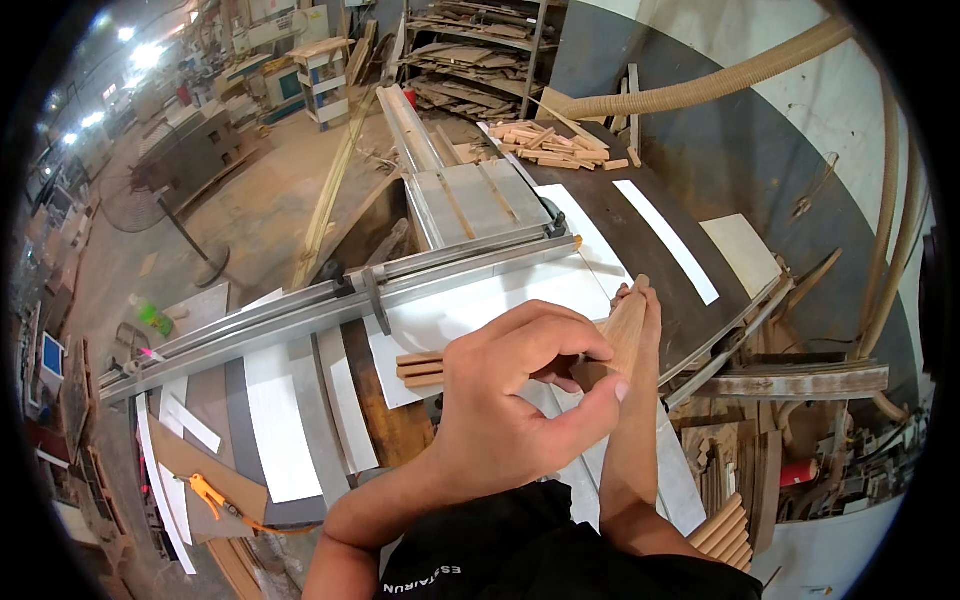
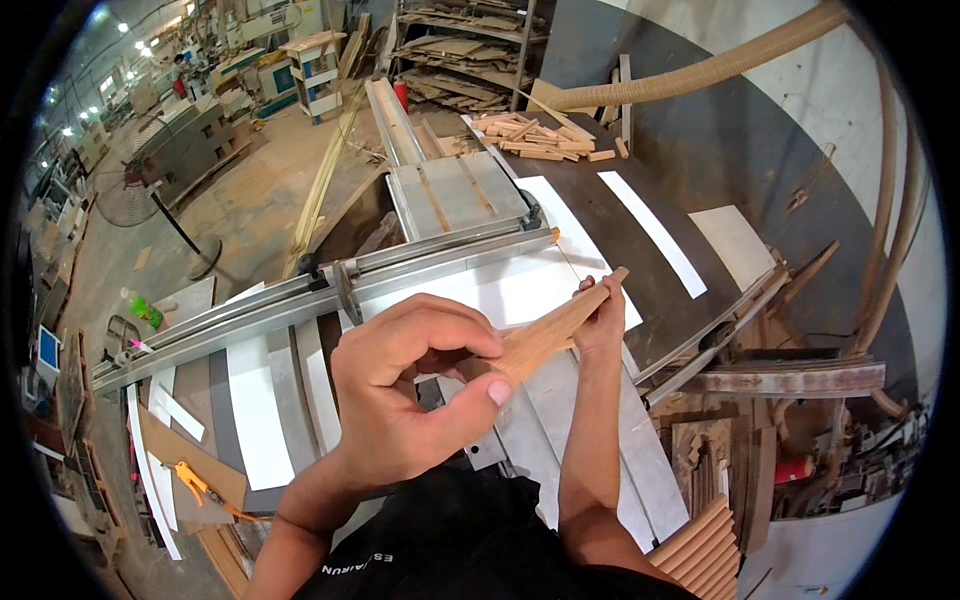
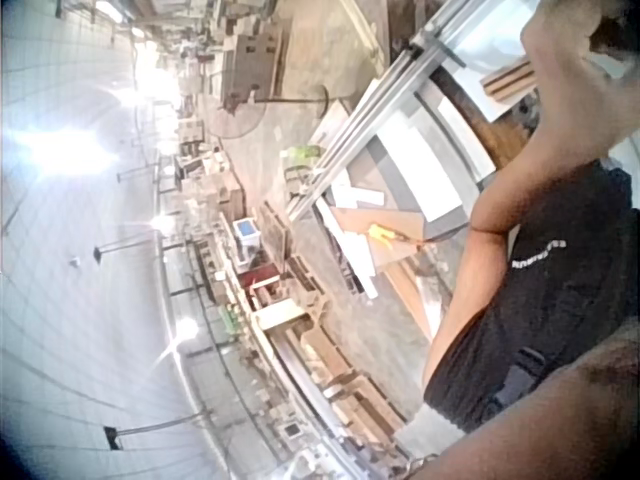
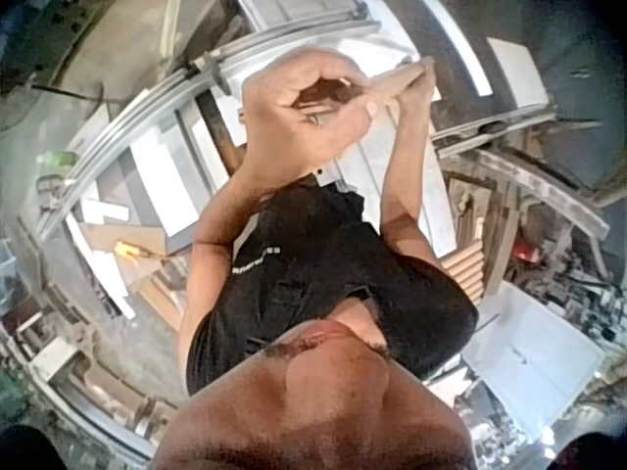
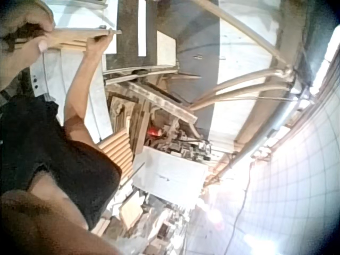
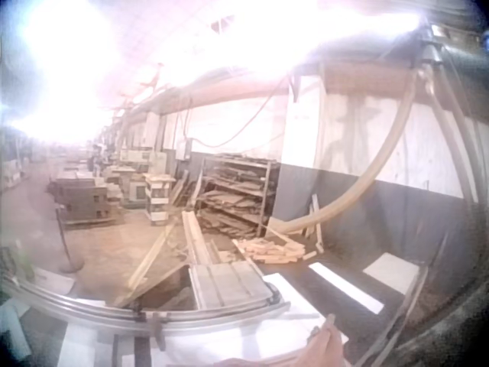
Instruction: The person uses a table saw to cut long wooden dowels into shorter segments. They feed the dowels through the saw blade one by one, collecting the cut pieces. After cutting, they gather the segments and stack them neatly on a cardboard sheet on the floor.
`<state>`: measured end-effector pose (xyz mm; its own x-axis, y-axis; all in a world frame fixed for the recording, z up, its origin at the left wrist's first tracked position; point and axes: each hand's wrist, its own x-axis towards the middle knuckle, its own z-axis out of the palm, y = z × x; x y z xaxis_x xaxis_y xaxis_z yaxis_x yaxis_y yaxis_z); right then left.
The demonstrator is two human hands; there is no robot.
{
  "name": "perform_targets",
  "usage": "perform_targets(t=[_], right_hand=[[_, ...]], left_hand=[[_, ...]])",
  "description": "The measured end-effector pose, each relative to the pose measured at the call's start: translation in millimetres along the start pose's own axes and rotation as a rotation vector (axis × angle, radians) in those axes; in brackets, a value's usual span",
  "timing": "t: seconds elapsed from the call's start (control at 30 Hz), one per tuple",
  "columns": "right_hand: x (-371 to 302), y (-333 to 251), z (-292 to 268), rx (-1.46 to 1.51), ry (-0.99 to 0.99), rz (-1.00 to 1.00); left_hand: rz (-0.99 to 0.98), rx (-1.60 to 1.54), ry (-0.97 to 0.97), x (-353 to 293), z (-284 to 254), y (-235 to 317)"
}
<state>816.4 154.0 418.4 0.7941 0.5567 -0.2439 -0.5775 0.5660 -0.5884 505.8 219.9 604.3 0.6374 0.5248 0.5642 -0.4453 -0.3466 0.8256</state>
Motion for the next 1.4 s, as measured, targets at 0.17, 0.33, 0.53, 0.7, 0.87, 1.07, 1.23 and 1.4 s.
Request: perform_targets(t=[0.17,0.33,0.53,0.7,0.87,1.07,1.23,1.4], right_hand=[[11.6,-3.1,-13.0,-0.012,0.011,-0.003],[25.1,-7.5,-30.1,0.049,-0.061,0.007],[17.4,13.4,-9.9,-0.005,0.092,-0.056],[34.4,45.2,-23.8,-0.227,0.158,0.03],[57.6,102.1,-39.3,-0.341,0.19,0.164],[74.2,128.9,-71.0,-0.915,0.302,-0.126],[22.4,114.6,-24.8,-1.745,-0.128,-0.775],[23.0,95.8,1.3,-1.711,-0.43,-0.97]], left_hand=[[-0.011,0.001,-0.003,0.0,-2.3,-1.2],[-0.04,-0.037,-0.004,-1.8,-4.4,-5.0],[-0.019,0.007,0.079,-16.8,-32.6,-46.0],[-0.368,-0.115,0.254,-55.3,-66.2,-100.6],[-0.547,-0.102,0.464,-86.4,-82.0,-146.5],[-0.66,-0.053,0.58,-110.2,-93.5,-186.7],[-0.479,0.12,0.697,-94.8,-109.1,-166.8],[-0.186,0.06,0.56,-37.0,-95.1,-122.1]])
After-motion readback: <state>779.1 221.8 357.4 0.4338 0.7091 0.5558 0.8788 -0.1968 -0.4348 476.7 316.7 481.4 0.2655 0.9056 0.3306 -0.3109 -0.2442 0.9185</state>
